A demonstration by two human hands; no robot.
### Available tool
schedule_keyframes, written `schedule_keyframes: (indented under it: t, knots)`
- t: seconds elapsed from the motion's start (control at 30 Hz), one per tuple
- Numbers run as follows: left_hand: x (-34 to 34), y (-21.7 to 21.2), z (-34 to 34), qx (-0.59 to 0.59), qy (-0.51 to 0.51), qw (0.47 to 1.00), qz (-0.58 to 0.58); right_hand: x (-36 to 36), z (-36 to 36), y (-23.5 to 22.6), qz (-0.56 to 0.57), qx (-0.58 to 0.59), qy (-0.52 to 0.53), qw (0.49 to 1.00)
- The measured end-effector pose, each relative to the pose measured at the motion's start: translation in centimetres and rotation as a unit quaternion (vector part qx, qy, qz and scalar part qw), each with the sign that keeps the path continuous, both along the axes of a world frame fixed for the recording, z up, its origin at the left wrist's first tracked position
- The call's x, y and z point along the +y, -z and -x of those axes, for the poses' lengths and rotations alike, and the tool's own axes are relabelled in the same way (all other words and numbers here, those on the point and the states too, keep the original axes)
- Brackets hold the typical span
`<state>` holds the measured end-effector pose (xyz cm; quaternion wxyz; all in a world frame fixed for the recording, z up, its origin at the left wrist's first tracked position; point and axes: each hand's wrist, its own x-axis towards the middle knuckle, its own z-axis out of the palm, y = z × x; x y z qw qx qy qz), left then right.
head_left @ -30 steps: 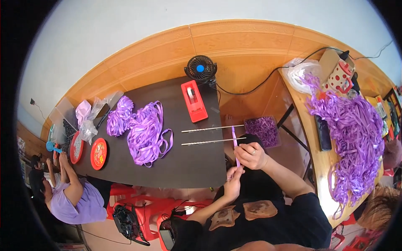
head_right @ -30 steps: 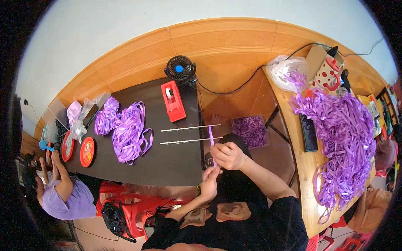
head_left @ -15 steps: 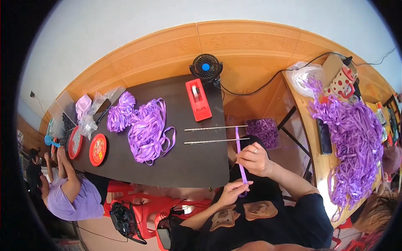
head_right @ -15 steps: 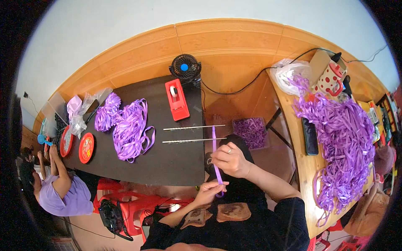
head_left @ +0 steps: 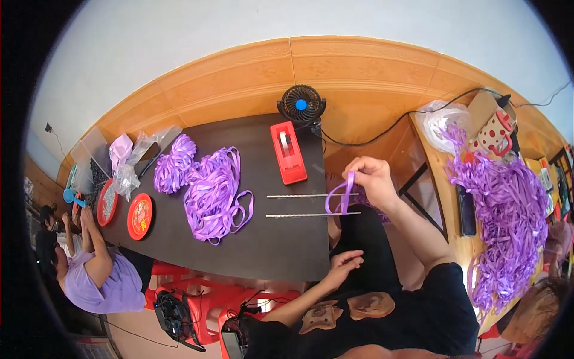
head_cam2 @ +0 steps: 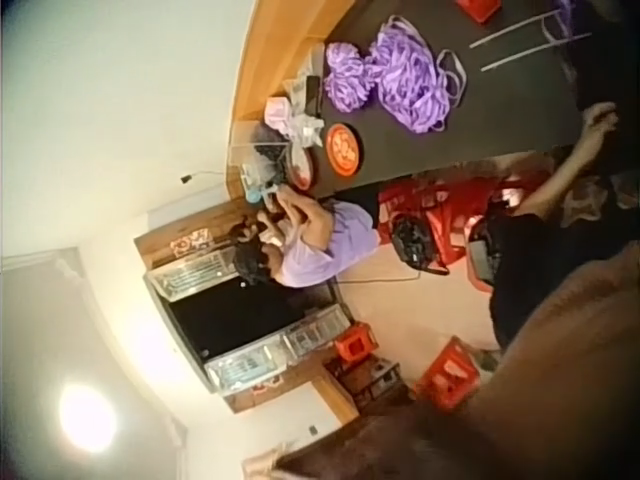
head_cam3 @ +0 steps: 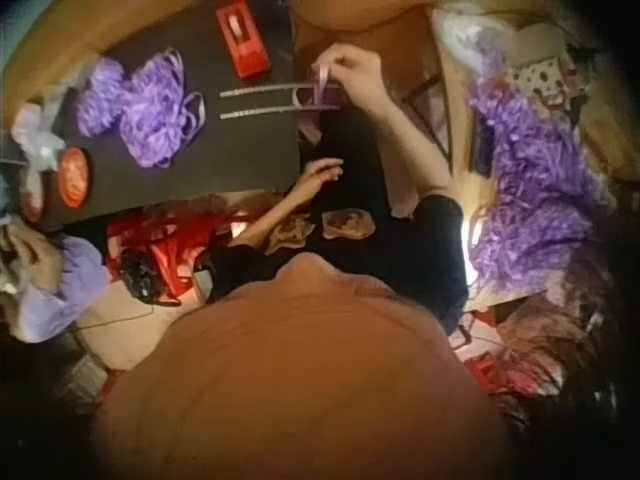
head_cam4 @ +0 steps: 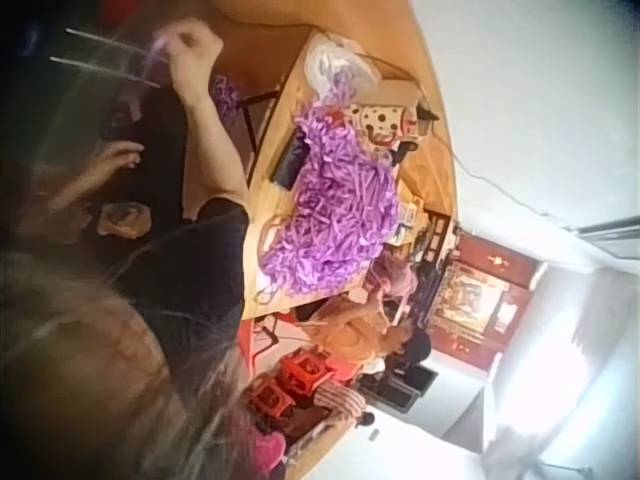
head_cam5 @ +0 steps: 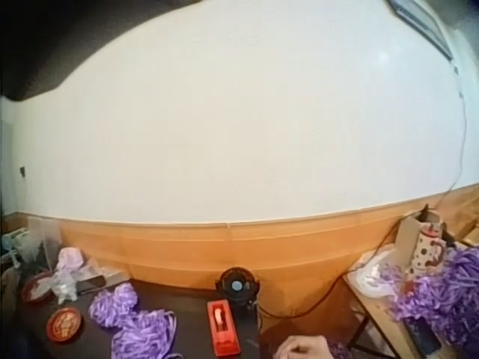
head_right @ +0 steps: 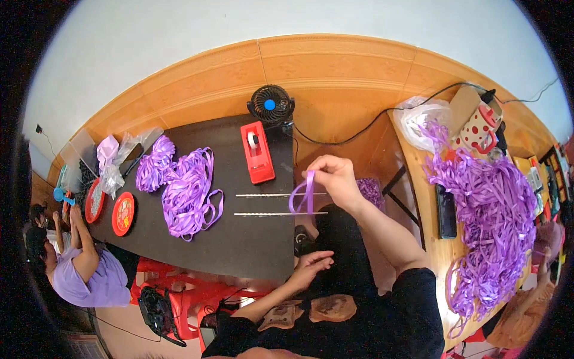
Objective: The recorder is wrapping purple ribbons around a metal wire frame and securing them with tape.
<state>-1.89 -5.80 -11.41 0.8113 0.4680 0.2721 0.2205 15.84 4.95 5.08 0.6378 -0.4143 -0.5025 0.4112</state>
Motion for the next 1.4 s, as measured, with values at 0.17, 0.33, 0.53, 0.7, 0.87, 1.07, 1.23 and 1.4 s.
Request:
schedule_keyframes:
  t: [0.17,0.33,0.53,0.7,0.87,1.07,1.23,1.4]
  knots:
    - [2.1,-0.2,-3.0,0.005,-0.115,0.993,-0.001,4.1,-1.2,4.1,0.099,0.149,-0.019,0.984]
    - [4.9,-1.4,-4.9,-0.008,-0.211,0.977,-0.02,5.6,-1.6,7.9,0.195,0.217,-0.003,0.957]
    - [6.6,-0.6,-6.6,-0.056,-0.32,0.945,-0.035,5.9,-1.5,12.0,0.292,0.193,0.008,0.937]
    - [8.1,-1.3,-8.4,-0.05,-0.41,0.902,-0.124,3.8,-0.9,15.3,0.319,0.288,0.015,0.903]
    - [8.4,-2.7,-8.8,-0.062,-0.463,0.853,-0.231,-0.1,0.1,17.9,0.36,0.327,-0.025,0.873]
    - [7.7,-1.8,-7.3,-0.068,-0.388,0.913,-0.11,-5.4,3.6,19.5,0.39,0.442,0.069,0.805]
    - [7.4,-2.1,-6.8,-0.081,-0.34,0.935,-0.055,-10.0,4.4,20.9,0.442,0.426,0.07,0.787]
    - [7.8,-2.3,-6.4,-0.092,-0.338,0.936,-0.016,-12.7,5.8,17.7,0.47,0.423,0.086,0.77]
